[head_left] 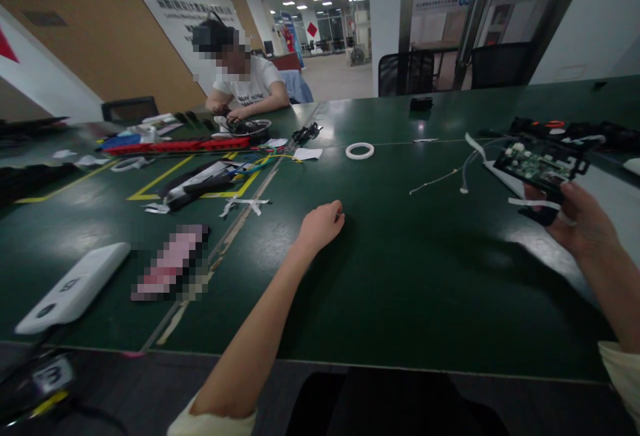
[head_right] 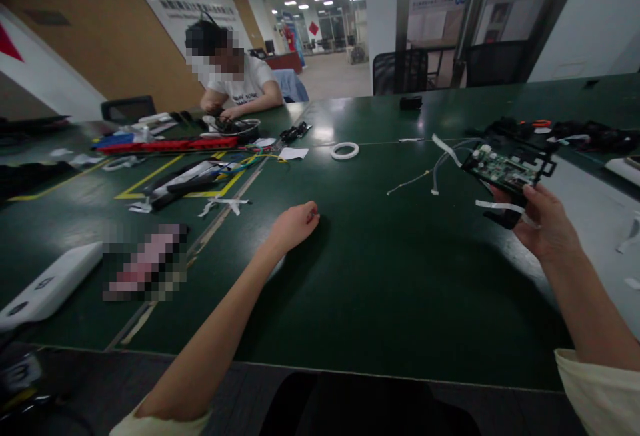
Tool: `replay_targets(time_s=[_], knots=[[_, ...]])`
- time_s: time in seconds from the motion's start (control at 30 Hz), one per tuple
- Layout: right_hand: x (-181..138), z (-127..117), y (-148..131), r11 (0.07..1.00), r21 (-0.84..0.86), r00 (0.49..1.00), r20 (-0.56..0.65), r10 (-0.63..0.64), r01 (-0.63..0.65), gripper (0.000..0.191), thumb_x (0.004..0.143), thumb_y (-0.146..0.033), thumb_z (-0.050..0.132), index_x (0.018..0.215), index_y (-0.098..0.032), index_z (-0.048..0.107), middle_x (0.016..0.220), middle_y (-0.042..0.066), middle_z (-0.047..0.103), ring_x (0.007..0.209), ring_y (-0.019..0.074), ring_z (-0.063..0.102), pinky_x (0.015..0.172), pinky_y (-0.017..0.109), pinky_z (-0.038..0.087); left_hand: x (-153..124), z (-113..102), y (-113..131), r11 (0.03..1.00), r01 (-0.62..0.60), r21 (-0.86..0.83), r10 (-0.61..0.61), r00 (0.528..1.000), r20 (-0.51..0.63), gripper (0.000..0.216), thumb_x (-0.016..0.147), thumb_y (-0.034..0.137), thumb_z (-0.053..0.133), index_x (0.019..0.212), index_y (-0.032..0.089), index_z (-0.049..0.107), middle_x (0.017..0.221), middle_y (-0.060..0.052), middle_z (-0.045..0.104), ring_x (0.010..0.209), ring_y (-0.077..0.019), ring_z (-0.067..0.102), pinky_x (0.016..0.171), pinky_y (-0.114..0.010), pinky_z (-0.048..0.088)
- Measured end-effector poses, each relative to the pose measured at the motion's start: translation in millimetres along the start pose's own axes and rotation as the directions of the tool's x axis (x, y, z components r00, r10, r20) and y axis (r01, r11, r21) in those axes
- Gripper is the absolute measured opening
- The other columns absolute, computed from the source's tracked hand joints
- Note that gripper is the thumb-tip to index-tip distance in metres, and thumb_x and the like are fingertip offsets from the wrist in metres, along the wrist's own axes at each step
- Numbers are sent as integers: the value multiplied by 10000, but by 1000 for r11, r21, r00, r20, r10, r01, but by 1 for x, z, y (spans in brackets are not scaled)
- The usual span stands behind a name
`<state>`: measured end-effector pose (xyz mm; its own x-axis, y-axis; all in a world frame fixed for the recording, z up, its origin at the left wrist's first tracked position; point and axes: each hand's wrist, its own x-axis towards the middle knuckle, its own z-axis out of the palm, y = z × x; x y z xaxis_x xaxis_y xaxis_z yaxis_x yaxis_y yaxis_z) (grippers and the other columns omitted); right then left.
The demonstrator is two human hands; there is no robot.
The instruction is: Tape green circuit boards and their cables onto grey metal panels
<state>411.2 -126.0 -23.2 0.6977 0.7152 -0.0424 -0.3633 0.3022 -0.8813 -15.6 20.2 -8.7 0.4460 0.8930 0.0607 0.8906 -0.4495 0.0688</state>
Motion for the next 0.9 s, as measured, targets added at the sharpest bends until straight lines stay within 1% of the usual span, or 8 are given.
replay_targets(time_s=[0.23, 0.37, 0.47, 0.57, 0.63, 0.7, 0.8, 0.9], knots=[[-4, 8, 15, 980, -130, 969, 173, 174, -153, 352, 678, -196, 644, 1029, -159, 645, 1043, 121, 634, 898, 207, 636, 721, 296, 536, 1, 2, -2, 1000, -8, 3, 8, 1000, -19, 201, 873, 345, 430, 947, 204, 553, 890, -63, 638, 739, -176, 580, 591, -256, 388], [-12, 13, 19, 955, -180, 940, 210, 270, -234, 355, 671, -208, 663, 1025, -180, 647, 1027, 113, 648, 888, 207, 644, 722, 281, 535, 2, -1, 3, 998, -31, -62, 27, 998, -54, 220, 884, 325, 419, 934, 190, 586, 898, -63, 639, 787, -172, 584, 657, -259, 416], [-22, 19, 19, 916, -245, 874, 298, 384, -318, 415, 644, -184, 690, 1056, -193, 642, 1030, 112, 651, 864, 215, 652, 697, 284, 541, 2, -4, 8, 987, -73, -141, 49, 985, -164, 284, 907, 352, 384, 901, 175, 606, 882, -63, 635, 802, -169, 582, 711, -272, 428], [-31, 23, 22, 887, -296, 797, 400, 452, -354, 464, 617, -195, 723, 1073, -205, 638, 1025, 97, 657, 856, 222, 654, 695, 297, 547, 2, -6, 13, 950, -134, -282, 59, 963, -261, 376, 927, 411, 330, 877, 169, 613, 841, -54, 637, 781, -158, 579, 736, -280, 436], [-33, 24, 27, 871, -332, 739, 467, 484, -361, 477, 615, -224, 735, 1081, -214, 634, 1017, 81, 660, 873, 221, 651, 726, 311, 548, 3, -6, 15, 890, -143, -434, 24, 963, -269, 422, 933, 441, 300, 870, 163, 611, 818, -48, 643, 775, -148, 588, 748, -276, 449], [-34, 26, 34, 853, -381, 665, 538, 518, -357, 491, 626, -238, 735, 1104, -224, 623, 1050, 69, 652, 908, 216, 644, 781, 320, 539, 4, -5, 18, 784, -109, -611, -34, 975, -217, 455, 930, 472, 286, 888, 152, 606, 827, -54, 654, 783, -143, 604, 737, -267, 470], [-36, 32, 44, 837, -428, 561, 621, 547, -341, 490, 673, -242, 713, 1149, -233, 601, 1119, 64, 628, 940, 202, 637, 835, 315, 521, 4, -4, 23, 568, -11, -823, -68, 996, -60, 484, 924, 508, 281, 942, 137, 591, 906, -85, 671, 822, -147, 629, 708, -266, 503], [-45, 46, 51, 830, -424, 454, 698, 554, -361, 487, 727, -258, 680, 1201, -233, 572, 1152, 72, 612, 955, 196, 632, 865, 330, 506, 2, -5, 29, 416, 96, -904, -49, 995, 84, 504, 928, 524, 259, 974, 147, 590, 992, -103, 676, 890, -161, 637, 745, -298, 519]])
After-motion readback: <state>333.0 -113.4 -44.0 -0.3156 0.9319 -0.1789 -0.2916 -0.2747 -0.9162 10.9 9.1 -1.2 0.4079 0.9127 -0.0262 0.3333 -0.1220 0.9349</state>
